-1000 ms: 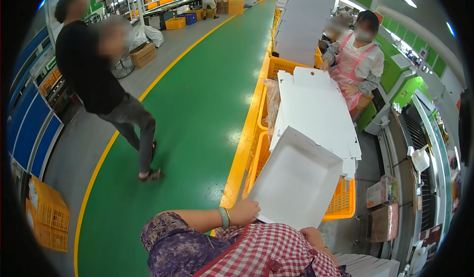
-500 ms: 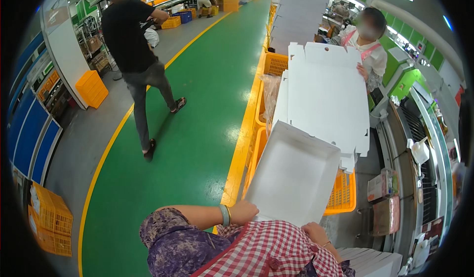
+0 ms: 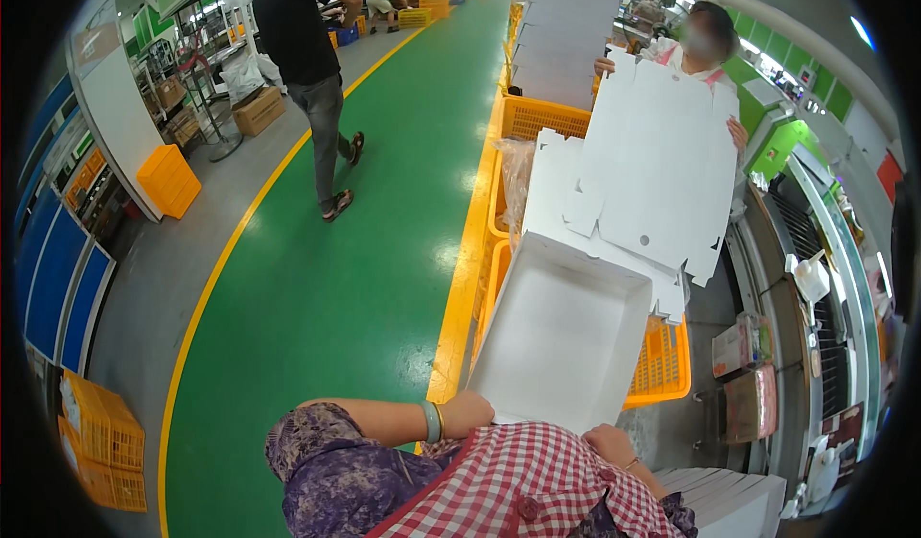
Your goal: The person assembles white cardboard boxes by hand in a factory setting. They pick up flat sheets from a yellow basket, fold the sides to form the box shape, and stack the finished boxes on a nearby pile. The process is repeated continuously throughout the video.
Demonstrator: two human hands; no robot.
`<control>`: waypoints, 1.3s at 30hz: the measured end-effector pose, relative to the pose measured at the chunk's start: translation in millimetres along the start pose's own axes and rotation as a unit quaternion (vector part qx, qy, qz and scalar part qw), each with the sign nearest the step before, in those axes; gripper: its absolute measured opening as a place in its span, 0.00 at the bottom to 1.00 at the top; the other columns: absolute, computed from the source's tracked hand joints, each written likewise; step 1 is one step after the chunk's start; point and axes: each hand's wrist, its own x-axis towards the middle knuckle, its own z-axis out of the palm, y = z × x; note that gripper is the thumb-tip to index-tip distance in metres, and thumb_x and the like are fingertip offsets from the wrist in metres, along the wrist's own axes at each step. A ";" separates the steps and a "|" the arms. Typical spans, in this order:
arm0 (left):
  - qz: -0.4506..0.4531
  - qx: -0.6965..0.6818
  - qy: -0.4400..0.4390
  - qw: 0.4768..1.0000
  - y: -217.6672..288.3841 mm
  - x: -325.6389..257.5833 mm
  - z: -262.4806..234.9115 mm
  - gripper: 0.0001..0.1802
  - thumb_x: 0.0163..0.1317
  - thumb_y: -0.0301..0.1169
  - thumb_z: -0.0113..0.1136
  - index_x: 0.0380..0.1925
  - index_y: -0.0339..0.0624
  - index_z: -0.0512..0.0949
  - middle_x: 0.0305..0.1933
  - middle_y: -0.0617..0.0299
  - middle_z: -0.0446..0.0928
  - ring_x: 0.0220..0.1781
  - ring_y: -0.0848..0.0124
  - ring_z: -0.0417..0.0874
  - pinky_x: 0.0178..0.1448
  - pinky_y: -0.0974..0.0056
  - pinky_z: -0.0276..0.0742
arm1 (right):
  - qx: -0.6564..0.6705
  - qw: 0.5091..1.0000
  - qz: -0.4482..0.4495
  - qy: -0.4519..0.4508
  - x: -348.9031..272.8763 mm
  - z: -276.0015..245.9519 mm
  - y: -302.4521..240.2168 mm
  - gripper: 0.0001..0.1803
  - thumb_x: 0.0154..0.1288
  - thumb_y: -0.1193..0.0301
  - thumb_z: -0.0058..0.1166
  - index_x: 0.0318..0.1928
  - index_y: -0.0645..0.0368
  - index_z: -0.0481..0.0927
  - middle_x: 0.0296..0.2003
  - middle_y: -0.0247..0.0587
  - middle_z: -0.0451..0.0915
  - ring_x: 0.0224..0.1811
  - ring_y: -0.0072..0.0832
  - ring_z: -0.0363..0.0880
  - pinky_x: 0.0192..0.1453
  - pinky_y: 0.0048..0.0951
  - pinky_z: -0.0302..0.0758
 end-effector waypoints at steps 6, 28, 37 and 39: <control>0.033 0.014 0.033 0.999 -3.6 -1.9 3.7 0.12 0.50 0.35 0.54 0.19 0.37 0.77 0.23 0.47 0.77 0.29 0.51 0.79 0.35 0.51 0.74 | -0.056 0.998 -0.029 0.005 0.0 10.6 7.6 0.08 0.54 0.68 0.47 0.30 0.51 0.80 0.26 0.35 0.78 0.36 0.34 0.76 0.40 0.35 0.73; 0.025 0.087 0.076 0.993 -24.6 9.9 32.0 0.08 0.53 0.33 0.53 0.27 0.41 0.78 0.29 0.56 0.77 0.35 0.61 0.80 0.40 0.59 0.72 | -0.025 0.997 -0.029 0.060 -1.8 23.5 8.7 0.12 0.56 0.68 0.49 0.40 0.52 0.81 0.30 0.34 0.78 0.35 0.33 0.75 0.41 0.34 0.72; 0.107 -0.006 0.158 0.982 -10.5 53.2 53.5 0.07 0.59 0.35 0.51 0.32 0.44 0.73 0.28 0.61 0.76 0.34 0.63 0.79 0.39 0.59 0.71 | 0.029 0.973 -0.059 0.222 14.1 43.2 4.6 0.13 0.52 0.69 0.55 0.41 0.52 0.79 0.31 0.35 0.79 0.36 0.33 0.76 0.38 0.33 0.73; 0.093 -0.006 0.153 0.984 -7.8 54.2 51.2 0.07 0.60 0.35 0.51 0.31 0.44 0.73 0.27 0.60 0.76 0.33 0.62 0.79 0.38 0.58 0.72 | 0.031 0.974 -0.046 0.221 14.5 47.7 5.3 0.13 0.52 0.70 0.56 0.41 0.53 0.79 0.31 0.36 0.79 0.35 0.33 0.76 0.37 0.34 0.73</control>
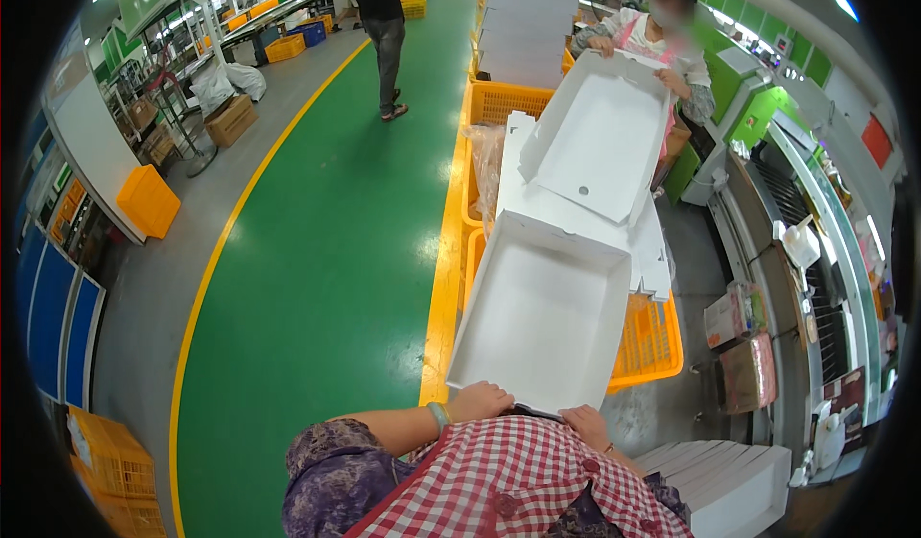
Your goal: The person assembles white cardboard boxes by hand in a factory setting. They pick up flat sheets from a yellow basket, fold the sides to form the box shape, and stack the finished boxes on a nearby pile. The process is repeated continuously throughout the video.
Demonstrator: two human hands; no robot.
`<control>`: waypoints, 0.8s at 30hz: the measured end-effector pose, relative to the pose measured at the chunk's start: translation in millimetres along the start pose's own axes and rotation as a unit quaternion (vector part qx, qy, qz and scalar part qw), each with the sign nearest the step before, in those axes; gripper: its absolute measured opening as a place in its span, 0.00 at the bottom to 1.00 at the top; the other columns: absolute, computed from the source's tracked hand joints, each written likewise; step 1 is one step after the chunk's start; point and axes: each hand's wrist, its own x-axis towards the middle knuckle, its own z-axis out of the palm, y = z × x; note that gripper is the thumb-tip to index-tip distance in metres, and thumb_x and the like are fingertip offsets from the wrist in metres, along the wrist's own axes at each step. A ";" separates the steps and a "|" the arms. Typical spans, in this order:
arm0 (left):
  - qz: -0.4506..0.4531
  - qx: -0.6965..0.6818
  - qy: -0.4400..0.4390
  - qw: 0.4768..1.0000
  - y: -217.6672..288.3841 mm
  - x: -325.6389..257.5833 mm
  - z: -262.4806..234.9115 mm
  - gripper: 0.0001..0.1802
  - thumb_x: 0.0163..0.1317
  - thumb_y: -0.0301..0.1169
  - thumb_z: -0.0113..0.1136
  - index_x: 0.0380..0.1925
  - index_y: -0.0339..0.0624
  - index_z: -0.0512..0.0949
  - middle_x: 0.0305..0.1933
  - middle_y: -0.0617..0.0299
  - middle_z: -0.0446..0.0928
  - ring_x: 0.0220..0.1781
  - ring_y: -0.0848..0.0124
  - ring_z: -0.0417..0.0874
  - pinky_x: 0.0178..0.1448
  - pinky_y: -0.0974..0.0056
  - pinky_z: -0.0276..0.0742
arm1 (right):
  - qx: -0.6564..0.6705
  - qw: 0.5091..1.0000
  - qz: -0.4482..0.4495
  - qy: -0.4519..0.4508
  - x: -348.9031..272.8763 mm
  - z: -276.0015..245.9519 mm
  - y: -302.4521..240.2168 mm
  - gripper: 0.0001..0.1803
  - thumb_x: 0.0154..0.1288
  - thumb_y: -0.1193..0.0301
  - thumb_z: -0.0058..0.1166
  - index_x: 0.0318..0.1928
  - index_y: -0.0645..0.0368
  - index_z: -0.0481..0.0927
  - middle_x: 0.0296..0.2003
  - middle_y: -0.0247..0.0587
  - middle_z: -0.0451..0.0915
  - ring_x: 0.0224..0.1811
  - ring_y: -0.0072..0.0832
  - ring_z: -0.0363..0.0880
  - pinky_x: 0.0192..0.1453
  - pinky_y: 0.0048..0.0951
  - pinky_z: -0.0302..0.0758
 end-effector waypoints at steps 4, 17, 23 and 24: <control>-0.025 0.016 -0.021 0.999 6.5 8.0 -10.1 0.09 0.62 0.36 0.50 0.29 0.43 0.73 0.26 0.58 0.76 0.32 0.60 0.79 0.38 0.57 0.72 | -0.006 1.000 0.021 0.007 2.8 -1.4 -3.8 0.12 0.54 0.70 0.56 0.41 0.54 0.79 0.29 0.38 0.79 0.32 0.35 0.77 0.36 0.34 0.73; -0.006 -0.022 -0.058 0.998 26.8 50.4 22.2 0.12 0.63 0.38 0.51 0.28 0.41 0.73 0.26 0.54 0.78 0.31 0.56 0.80 0.37 0.53 0.74 | -0.041 0.994 0.100 -0.012 -3.7 17.6 -3.5 0.06 0.60 0.65 0.54 0.34 0.52 0.76 0.25 0.38 0.78 0.30 0.34 0.77 0.33 0.36 0.72; -0.030 -0.025 -0.079 0.996 27.3 50.2 18.2 0.12 0.62 0.39 0.52 0.29 0.41 0.74 0.26 0.53 0.78 0.31 0.54 0.80 0.37 0.52 0.73 | -0.050 0.995 0.087 0.002 3.4 10.3 -8.5 0.07 0.59 0.64 0.55 0.33 0.53 0.77 0.23 0.38 0.77 0.28 0.36 0.77 0.32 0.38 0.73; -0.036 -0.025 -0.075 0.996 25.8 48.2 14.0 0.12 0.62 0.39 0.52 0.29 0.41 0.74 0.27 0.53 0.78 0.32 0.54 0.80 0.39 0.52 0.73 | -0.045 0.996 0.083 0.003 4.5 10.2 -8.3 0.07 0.59 0.64 0.55 0.33 0.52 0.77 0.23 0.38 0.77 0.28 0.37 0.78 0.32 0.38 0.73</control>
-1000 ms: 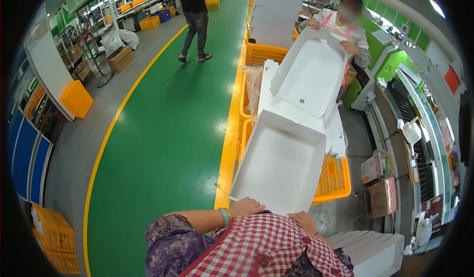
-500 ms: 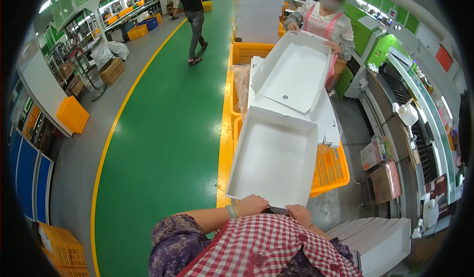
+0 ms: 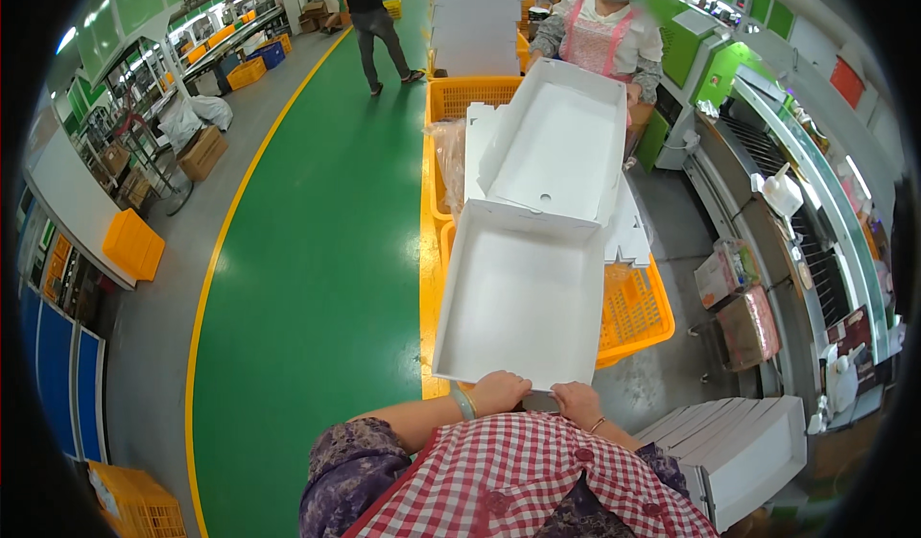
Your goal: The person assembles white cardboard boxes by hand in a factory setting. They pick up flat sheets from a yellow basket, fold the sides to form the box shape, and stack the finished boxes on a nearby pile. The process is repeated continuously throughout the video.
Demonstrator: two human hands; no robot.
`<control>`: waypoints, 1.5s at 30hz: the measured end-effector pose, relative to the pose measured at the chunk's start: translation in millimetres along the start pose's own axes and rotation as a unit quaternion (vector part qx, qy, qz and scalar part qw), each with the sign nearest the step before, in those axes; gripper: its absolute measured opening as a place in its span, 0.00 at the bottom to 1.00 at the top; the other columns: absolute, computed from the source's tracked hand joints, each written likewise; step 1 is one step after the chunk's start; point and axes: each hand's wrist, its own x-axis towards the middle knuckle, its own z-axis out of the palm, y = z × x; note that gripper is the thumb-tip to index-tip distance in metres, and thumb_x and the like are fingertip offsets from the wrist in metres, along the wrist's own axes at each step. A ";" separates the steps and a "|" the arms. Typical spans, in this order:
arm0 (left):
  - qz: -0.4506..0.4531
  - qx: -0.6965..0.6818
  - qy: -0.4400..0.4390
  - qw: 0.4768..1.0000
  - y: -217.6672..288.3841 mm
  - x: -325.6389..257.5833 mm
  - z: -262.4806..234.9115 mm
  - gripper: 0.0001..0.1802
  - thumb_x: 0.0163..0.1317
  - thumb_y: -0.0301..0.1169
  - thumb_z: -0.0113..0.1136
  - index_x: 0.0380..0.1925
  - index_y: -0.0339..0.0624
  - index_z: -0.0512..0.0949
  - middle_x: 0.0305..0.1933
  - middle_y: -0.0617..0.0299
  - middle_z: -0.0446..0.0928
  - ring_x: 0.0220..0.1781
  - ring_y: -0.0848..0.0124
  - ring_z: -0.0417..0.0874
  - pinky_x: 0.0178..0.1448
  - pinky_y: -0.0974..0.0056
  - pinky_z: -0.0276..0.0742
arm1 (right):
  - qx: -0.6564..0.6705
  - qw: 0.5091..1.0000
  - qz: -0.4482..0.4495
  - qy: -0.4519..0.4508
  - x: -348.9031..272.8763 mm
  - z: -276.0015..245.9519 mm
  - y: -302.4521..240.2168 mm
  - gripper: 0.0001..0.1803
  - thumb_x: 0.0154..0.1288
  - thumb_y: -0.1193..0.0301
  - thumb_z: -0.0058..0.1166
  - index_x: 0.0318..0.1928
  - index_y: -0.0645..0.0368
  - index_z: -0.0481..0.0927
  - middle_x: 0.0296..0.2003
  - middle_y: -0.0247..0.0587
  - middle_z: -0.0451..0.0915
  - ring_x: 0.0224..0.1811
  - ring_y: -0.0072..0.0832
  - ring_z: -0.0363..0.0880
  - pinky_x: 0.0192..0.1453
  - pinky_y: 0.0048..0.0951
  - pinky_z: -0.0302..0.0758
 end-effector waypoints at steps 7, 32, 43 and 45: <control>-0.016 0.176 0.070 0.982 -34.6 -74.0 -43.7 0.10 0.61 0.37 0.53 0.28 0.42 0.75 0.28 0.56 0.77 0.39 0.60 0.78 0.62 0.49 0.63 | 0.024 1.000 0.000 0.011 -6.1 5.7 2.4 0.07 0.60 0.64 0.53 0.32 0.53 0.76 0.24 0.40 0.77 0.29 0.39 0.77 0.33 0.40 0.72; 0.261 0.195 0.039 0.945 28.4 27.3 8.8 0.12 0.54 0.32 0.61 0.41 0.50 0.79 0.35 0.64 0.80 0.58 0.56 0.74 0.70 0.32 0.43 | -0.122 0.937 0.208 0.252 -199.6 -59.9 -18.9 0.02 0.50 0.68 0.48 0.26 0.50 0.72 0.25 0.32 0.73 0.33 0.30 0.73 0.39 0.30 0.69; 0.503 0.090 0.050 0.858 333.2 151.2 112.8 0.09 0.57 0.29 0.57 0.39 0.43 0.77 0.32 0.61 0.79 0.56 0.56 0.75 0.69 0.34 0.46 | -0.350 0.796 0.414 0.268 -457.7 -173.5 -29.3 0.04 0.49 0.71 0.51 0.28 0.52 0.72 0.26 0.33 0.72 0.34 0.33 0.72 0.46 0.33 0.69; 0.527 0.073 0.064 0.844 370.3 171.0 134.4 0.09 0.58 0.29 0.57 0.39 0.43 0.76 0.33 0.61 0.80 0.56 0.56 0.75 0.69 0.34 0.46 | -0.385 0.770 0.410 0.302 -489.0 -192.8 -22.2 0.04 0.50 0.72 0.51 0.29 0.53 0.73 0.27 0.34 0.73 0.35 0.34 0.72 0.48 0.35 0.68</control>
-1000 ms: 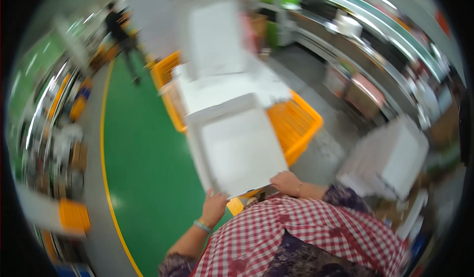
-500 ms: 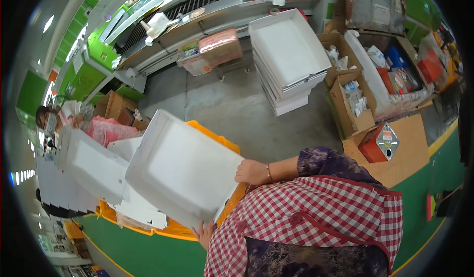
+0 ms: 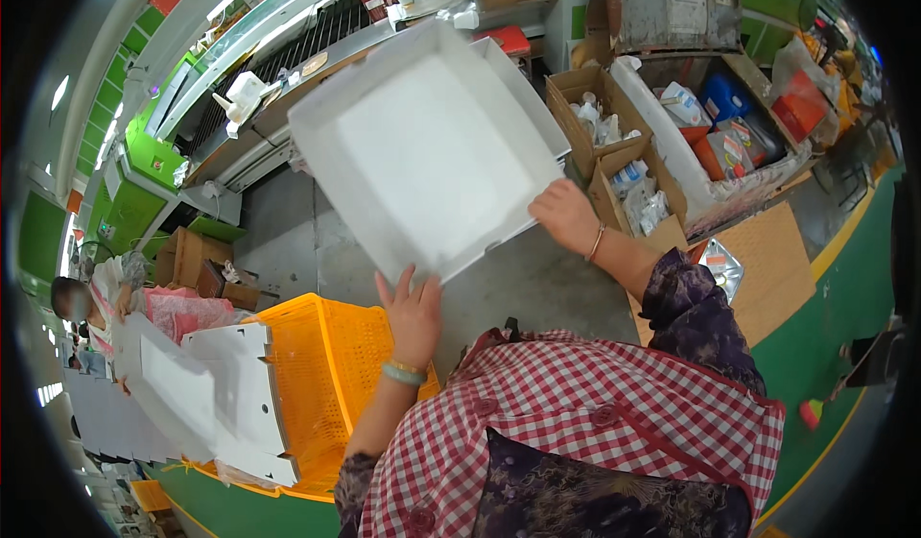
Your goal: The person assembles white cardboard boxes by hand in a factory setting. They pick up flat sheets from a yellow basket, fold the sides to form the box shape, and stack the finished boxes on a nearby pile. The process is repeated continuously throughout the video.
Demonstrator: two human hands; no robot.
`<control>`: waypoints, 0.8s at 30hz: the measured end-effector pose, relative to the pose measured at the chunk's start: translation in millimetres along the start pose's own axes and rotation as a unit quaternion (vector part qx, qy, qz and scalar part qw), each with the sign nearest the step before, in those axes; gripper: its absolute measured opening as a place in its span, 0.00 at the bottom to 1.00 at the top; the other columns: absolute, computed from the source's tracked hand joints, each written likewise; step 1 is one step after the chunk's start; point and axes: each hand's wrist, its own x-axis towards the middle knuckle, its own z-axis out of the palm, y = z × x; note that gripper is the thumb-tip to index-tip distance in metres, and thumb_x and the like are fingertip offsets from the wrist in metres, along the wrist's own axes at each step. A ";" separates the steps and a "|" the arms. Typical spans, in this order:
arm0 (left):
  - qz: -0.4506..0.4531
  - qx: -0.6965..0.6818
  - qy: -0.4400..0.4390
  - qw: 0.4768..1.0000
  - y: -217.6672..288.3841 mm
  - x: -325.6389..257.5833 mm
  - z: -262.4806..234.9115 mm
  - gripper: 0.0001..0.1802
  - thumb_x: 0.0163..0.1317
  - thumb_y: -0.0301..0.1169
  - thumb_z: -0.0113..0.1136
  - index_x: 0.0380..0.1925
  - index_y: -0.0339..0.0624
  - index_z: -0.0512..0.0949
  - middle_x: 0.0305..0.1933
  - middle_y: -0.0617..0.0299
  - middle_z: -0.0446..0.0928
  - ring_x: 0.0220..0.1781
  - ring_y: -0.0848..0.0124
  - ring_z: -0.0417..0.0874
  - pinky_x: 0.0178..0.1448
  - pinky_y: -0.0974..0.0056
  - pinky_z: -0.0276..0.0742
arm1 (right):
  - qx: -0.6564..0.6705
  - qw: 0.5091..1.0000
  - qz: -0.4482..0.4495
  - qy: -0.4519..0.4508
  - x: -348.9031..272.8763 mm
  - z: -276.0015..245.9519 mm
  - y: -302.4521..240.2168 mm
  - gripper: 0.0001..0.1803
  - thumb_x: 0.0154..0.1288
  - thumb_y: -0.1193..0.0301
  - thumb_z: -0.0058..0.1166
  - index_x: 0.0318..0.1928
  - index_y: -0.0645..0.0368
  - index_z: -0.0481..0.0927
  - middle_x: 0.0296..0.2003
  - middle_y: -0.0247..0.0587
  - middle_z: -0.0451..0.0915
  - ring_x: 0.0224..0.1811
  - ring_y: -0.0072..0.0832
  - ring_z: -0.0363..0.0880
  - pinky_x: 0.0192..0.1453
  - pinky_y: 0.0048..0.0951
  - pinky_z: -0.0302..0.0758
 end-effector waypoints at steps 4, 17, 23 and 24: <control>0.038 -0.010 0.020 0.999 -8.3 53.8 51.8 0.10 0.59 0.29 0.57 0.41 0.45 0.76 0.36 0.63 0.81 0.56 0.58 0.75 0.69 0.36 0.47 | -0.063 0.996 0.057 0.030 -4.1 9.2 44.7 0.06 0.50 0.74 0.51 0.32 0.55 0.74 0.29 0.35 0.74 0.37 0.35 0.72 0.51 0.38 0.68; 0.070 -0.054 -0.141 0.986 -16.8 123.9 164.0 0.13 0.59 0.31 0.55 0.44 0.44 0.76 0.43 0.61 0.80 0.57 0.60 0.74 0.70 0.38 0.48 | -0.210 0.909 0.291 -0.214 -43.0 116.9 141.4 0.10 0.56 0.69 0.54 0.40 0.49 0.79 0.47 0.34 0.77 0.62 0.36 0.63 0.67 0.50 0.56; -0.005 -0.172 -0.007 0.985 -48.8 138.1 168.2 0.31 0.57 0.32 0.59 0.61 0.41 0.64 0.64 0.48 0.64 0.65 0.54 0.64 0.70 0.44 0.51 | -0.165 0.912 0.320 -0.197 -63.8 130.3 142.9 0.14 0.53 0.69 0.57 0.43 0.49 0.79 0.49 0.34 0.75 0.61 0.35 0.63 0.66 0.47 0.57; -0.052 -0.197 0.021 0.979 -56.1 139.5 172.0 0.34 0.57 0.31 0.59 0.64 0.39 0.60 0.66 0.45 0.60 0.68 0.52 0.61 0.71 0.45 0.51 | -0.156 0.914 0.319 -0.197 -63.9 131.7 139.7 0.14 0.52 0.69 0.58 0.43 0.48 0.79 0.48 0.34 0.75 0.60 0.35 0.64 0.66 0.47 0.57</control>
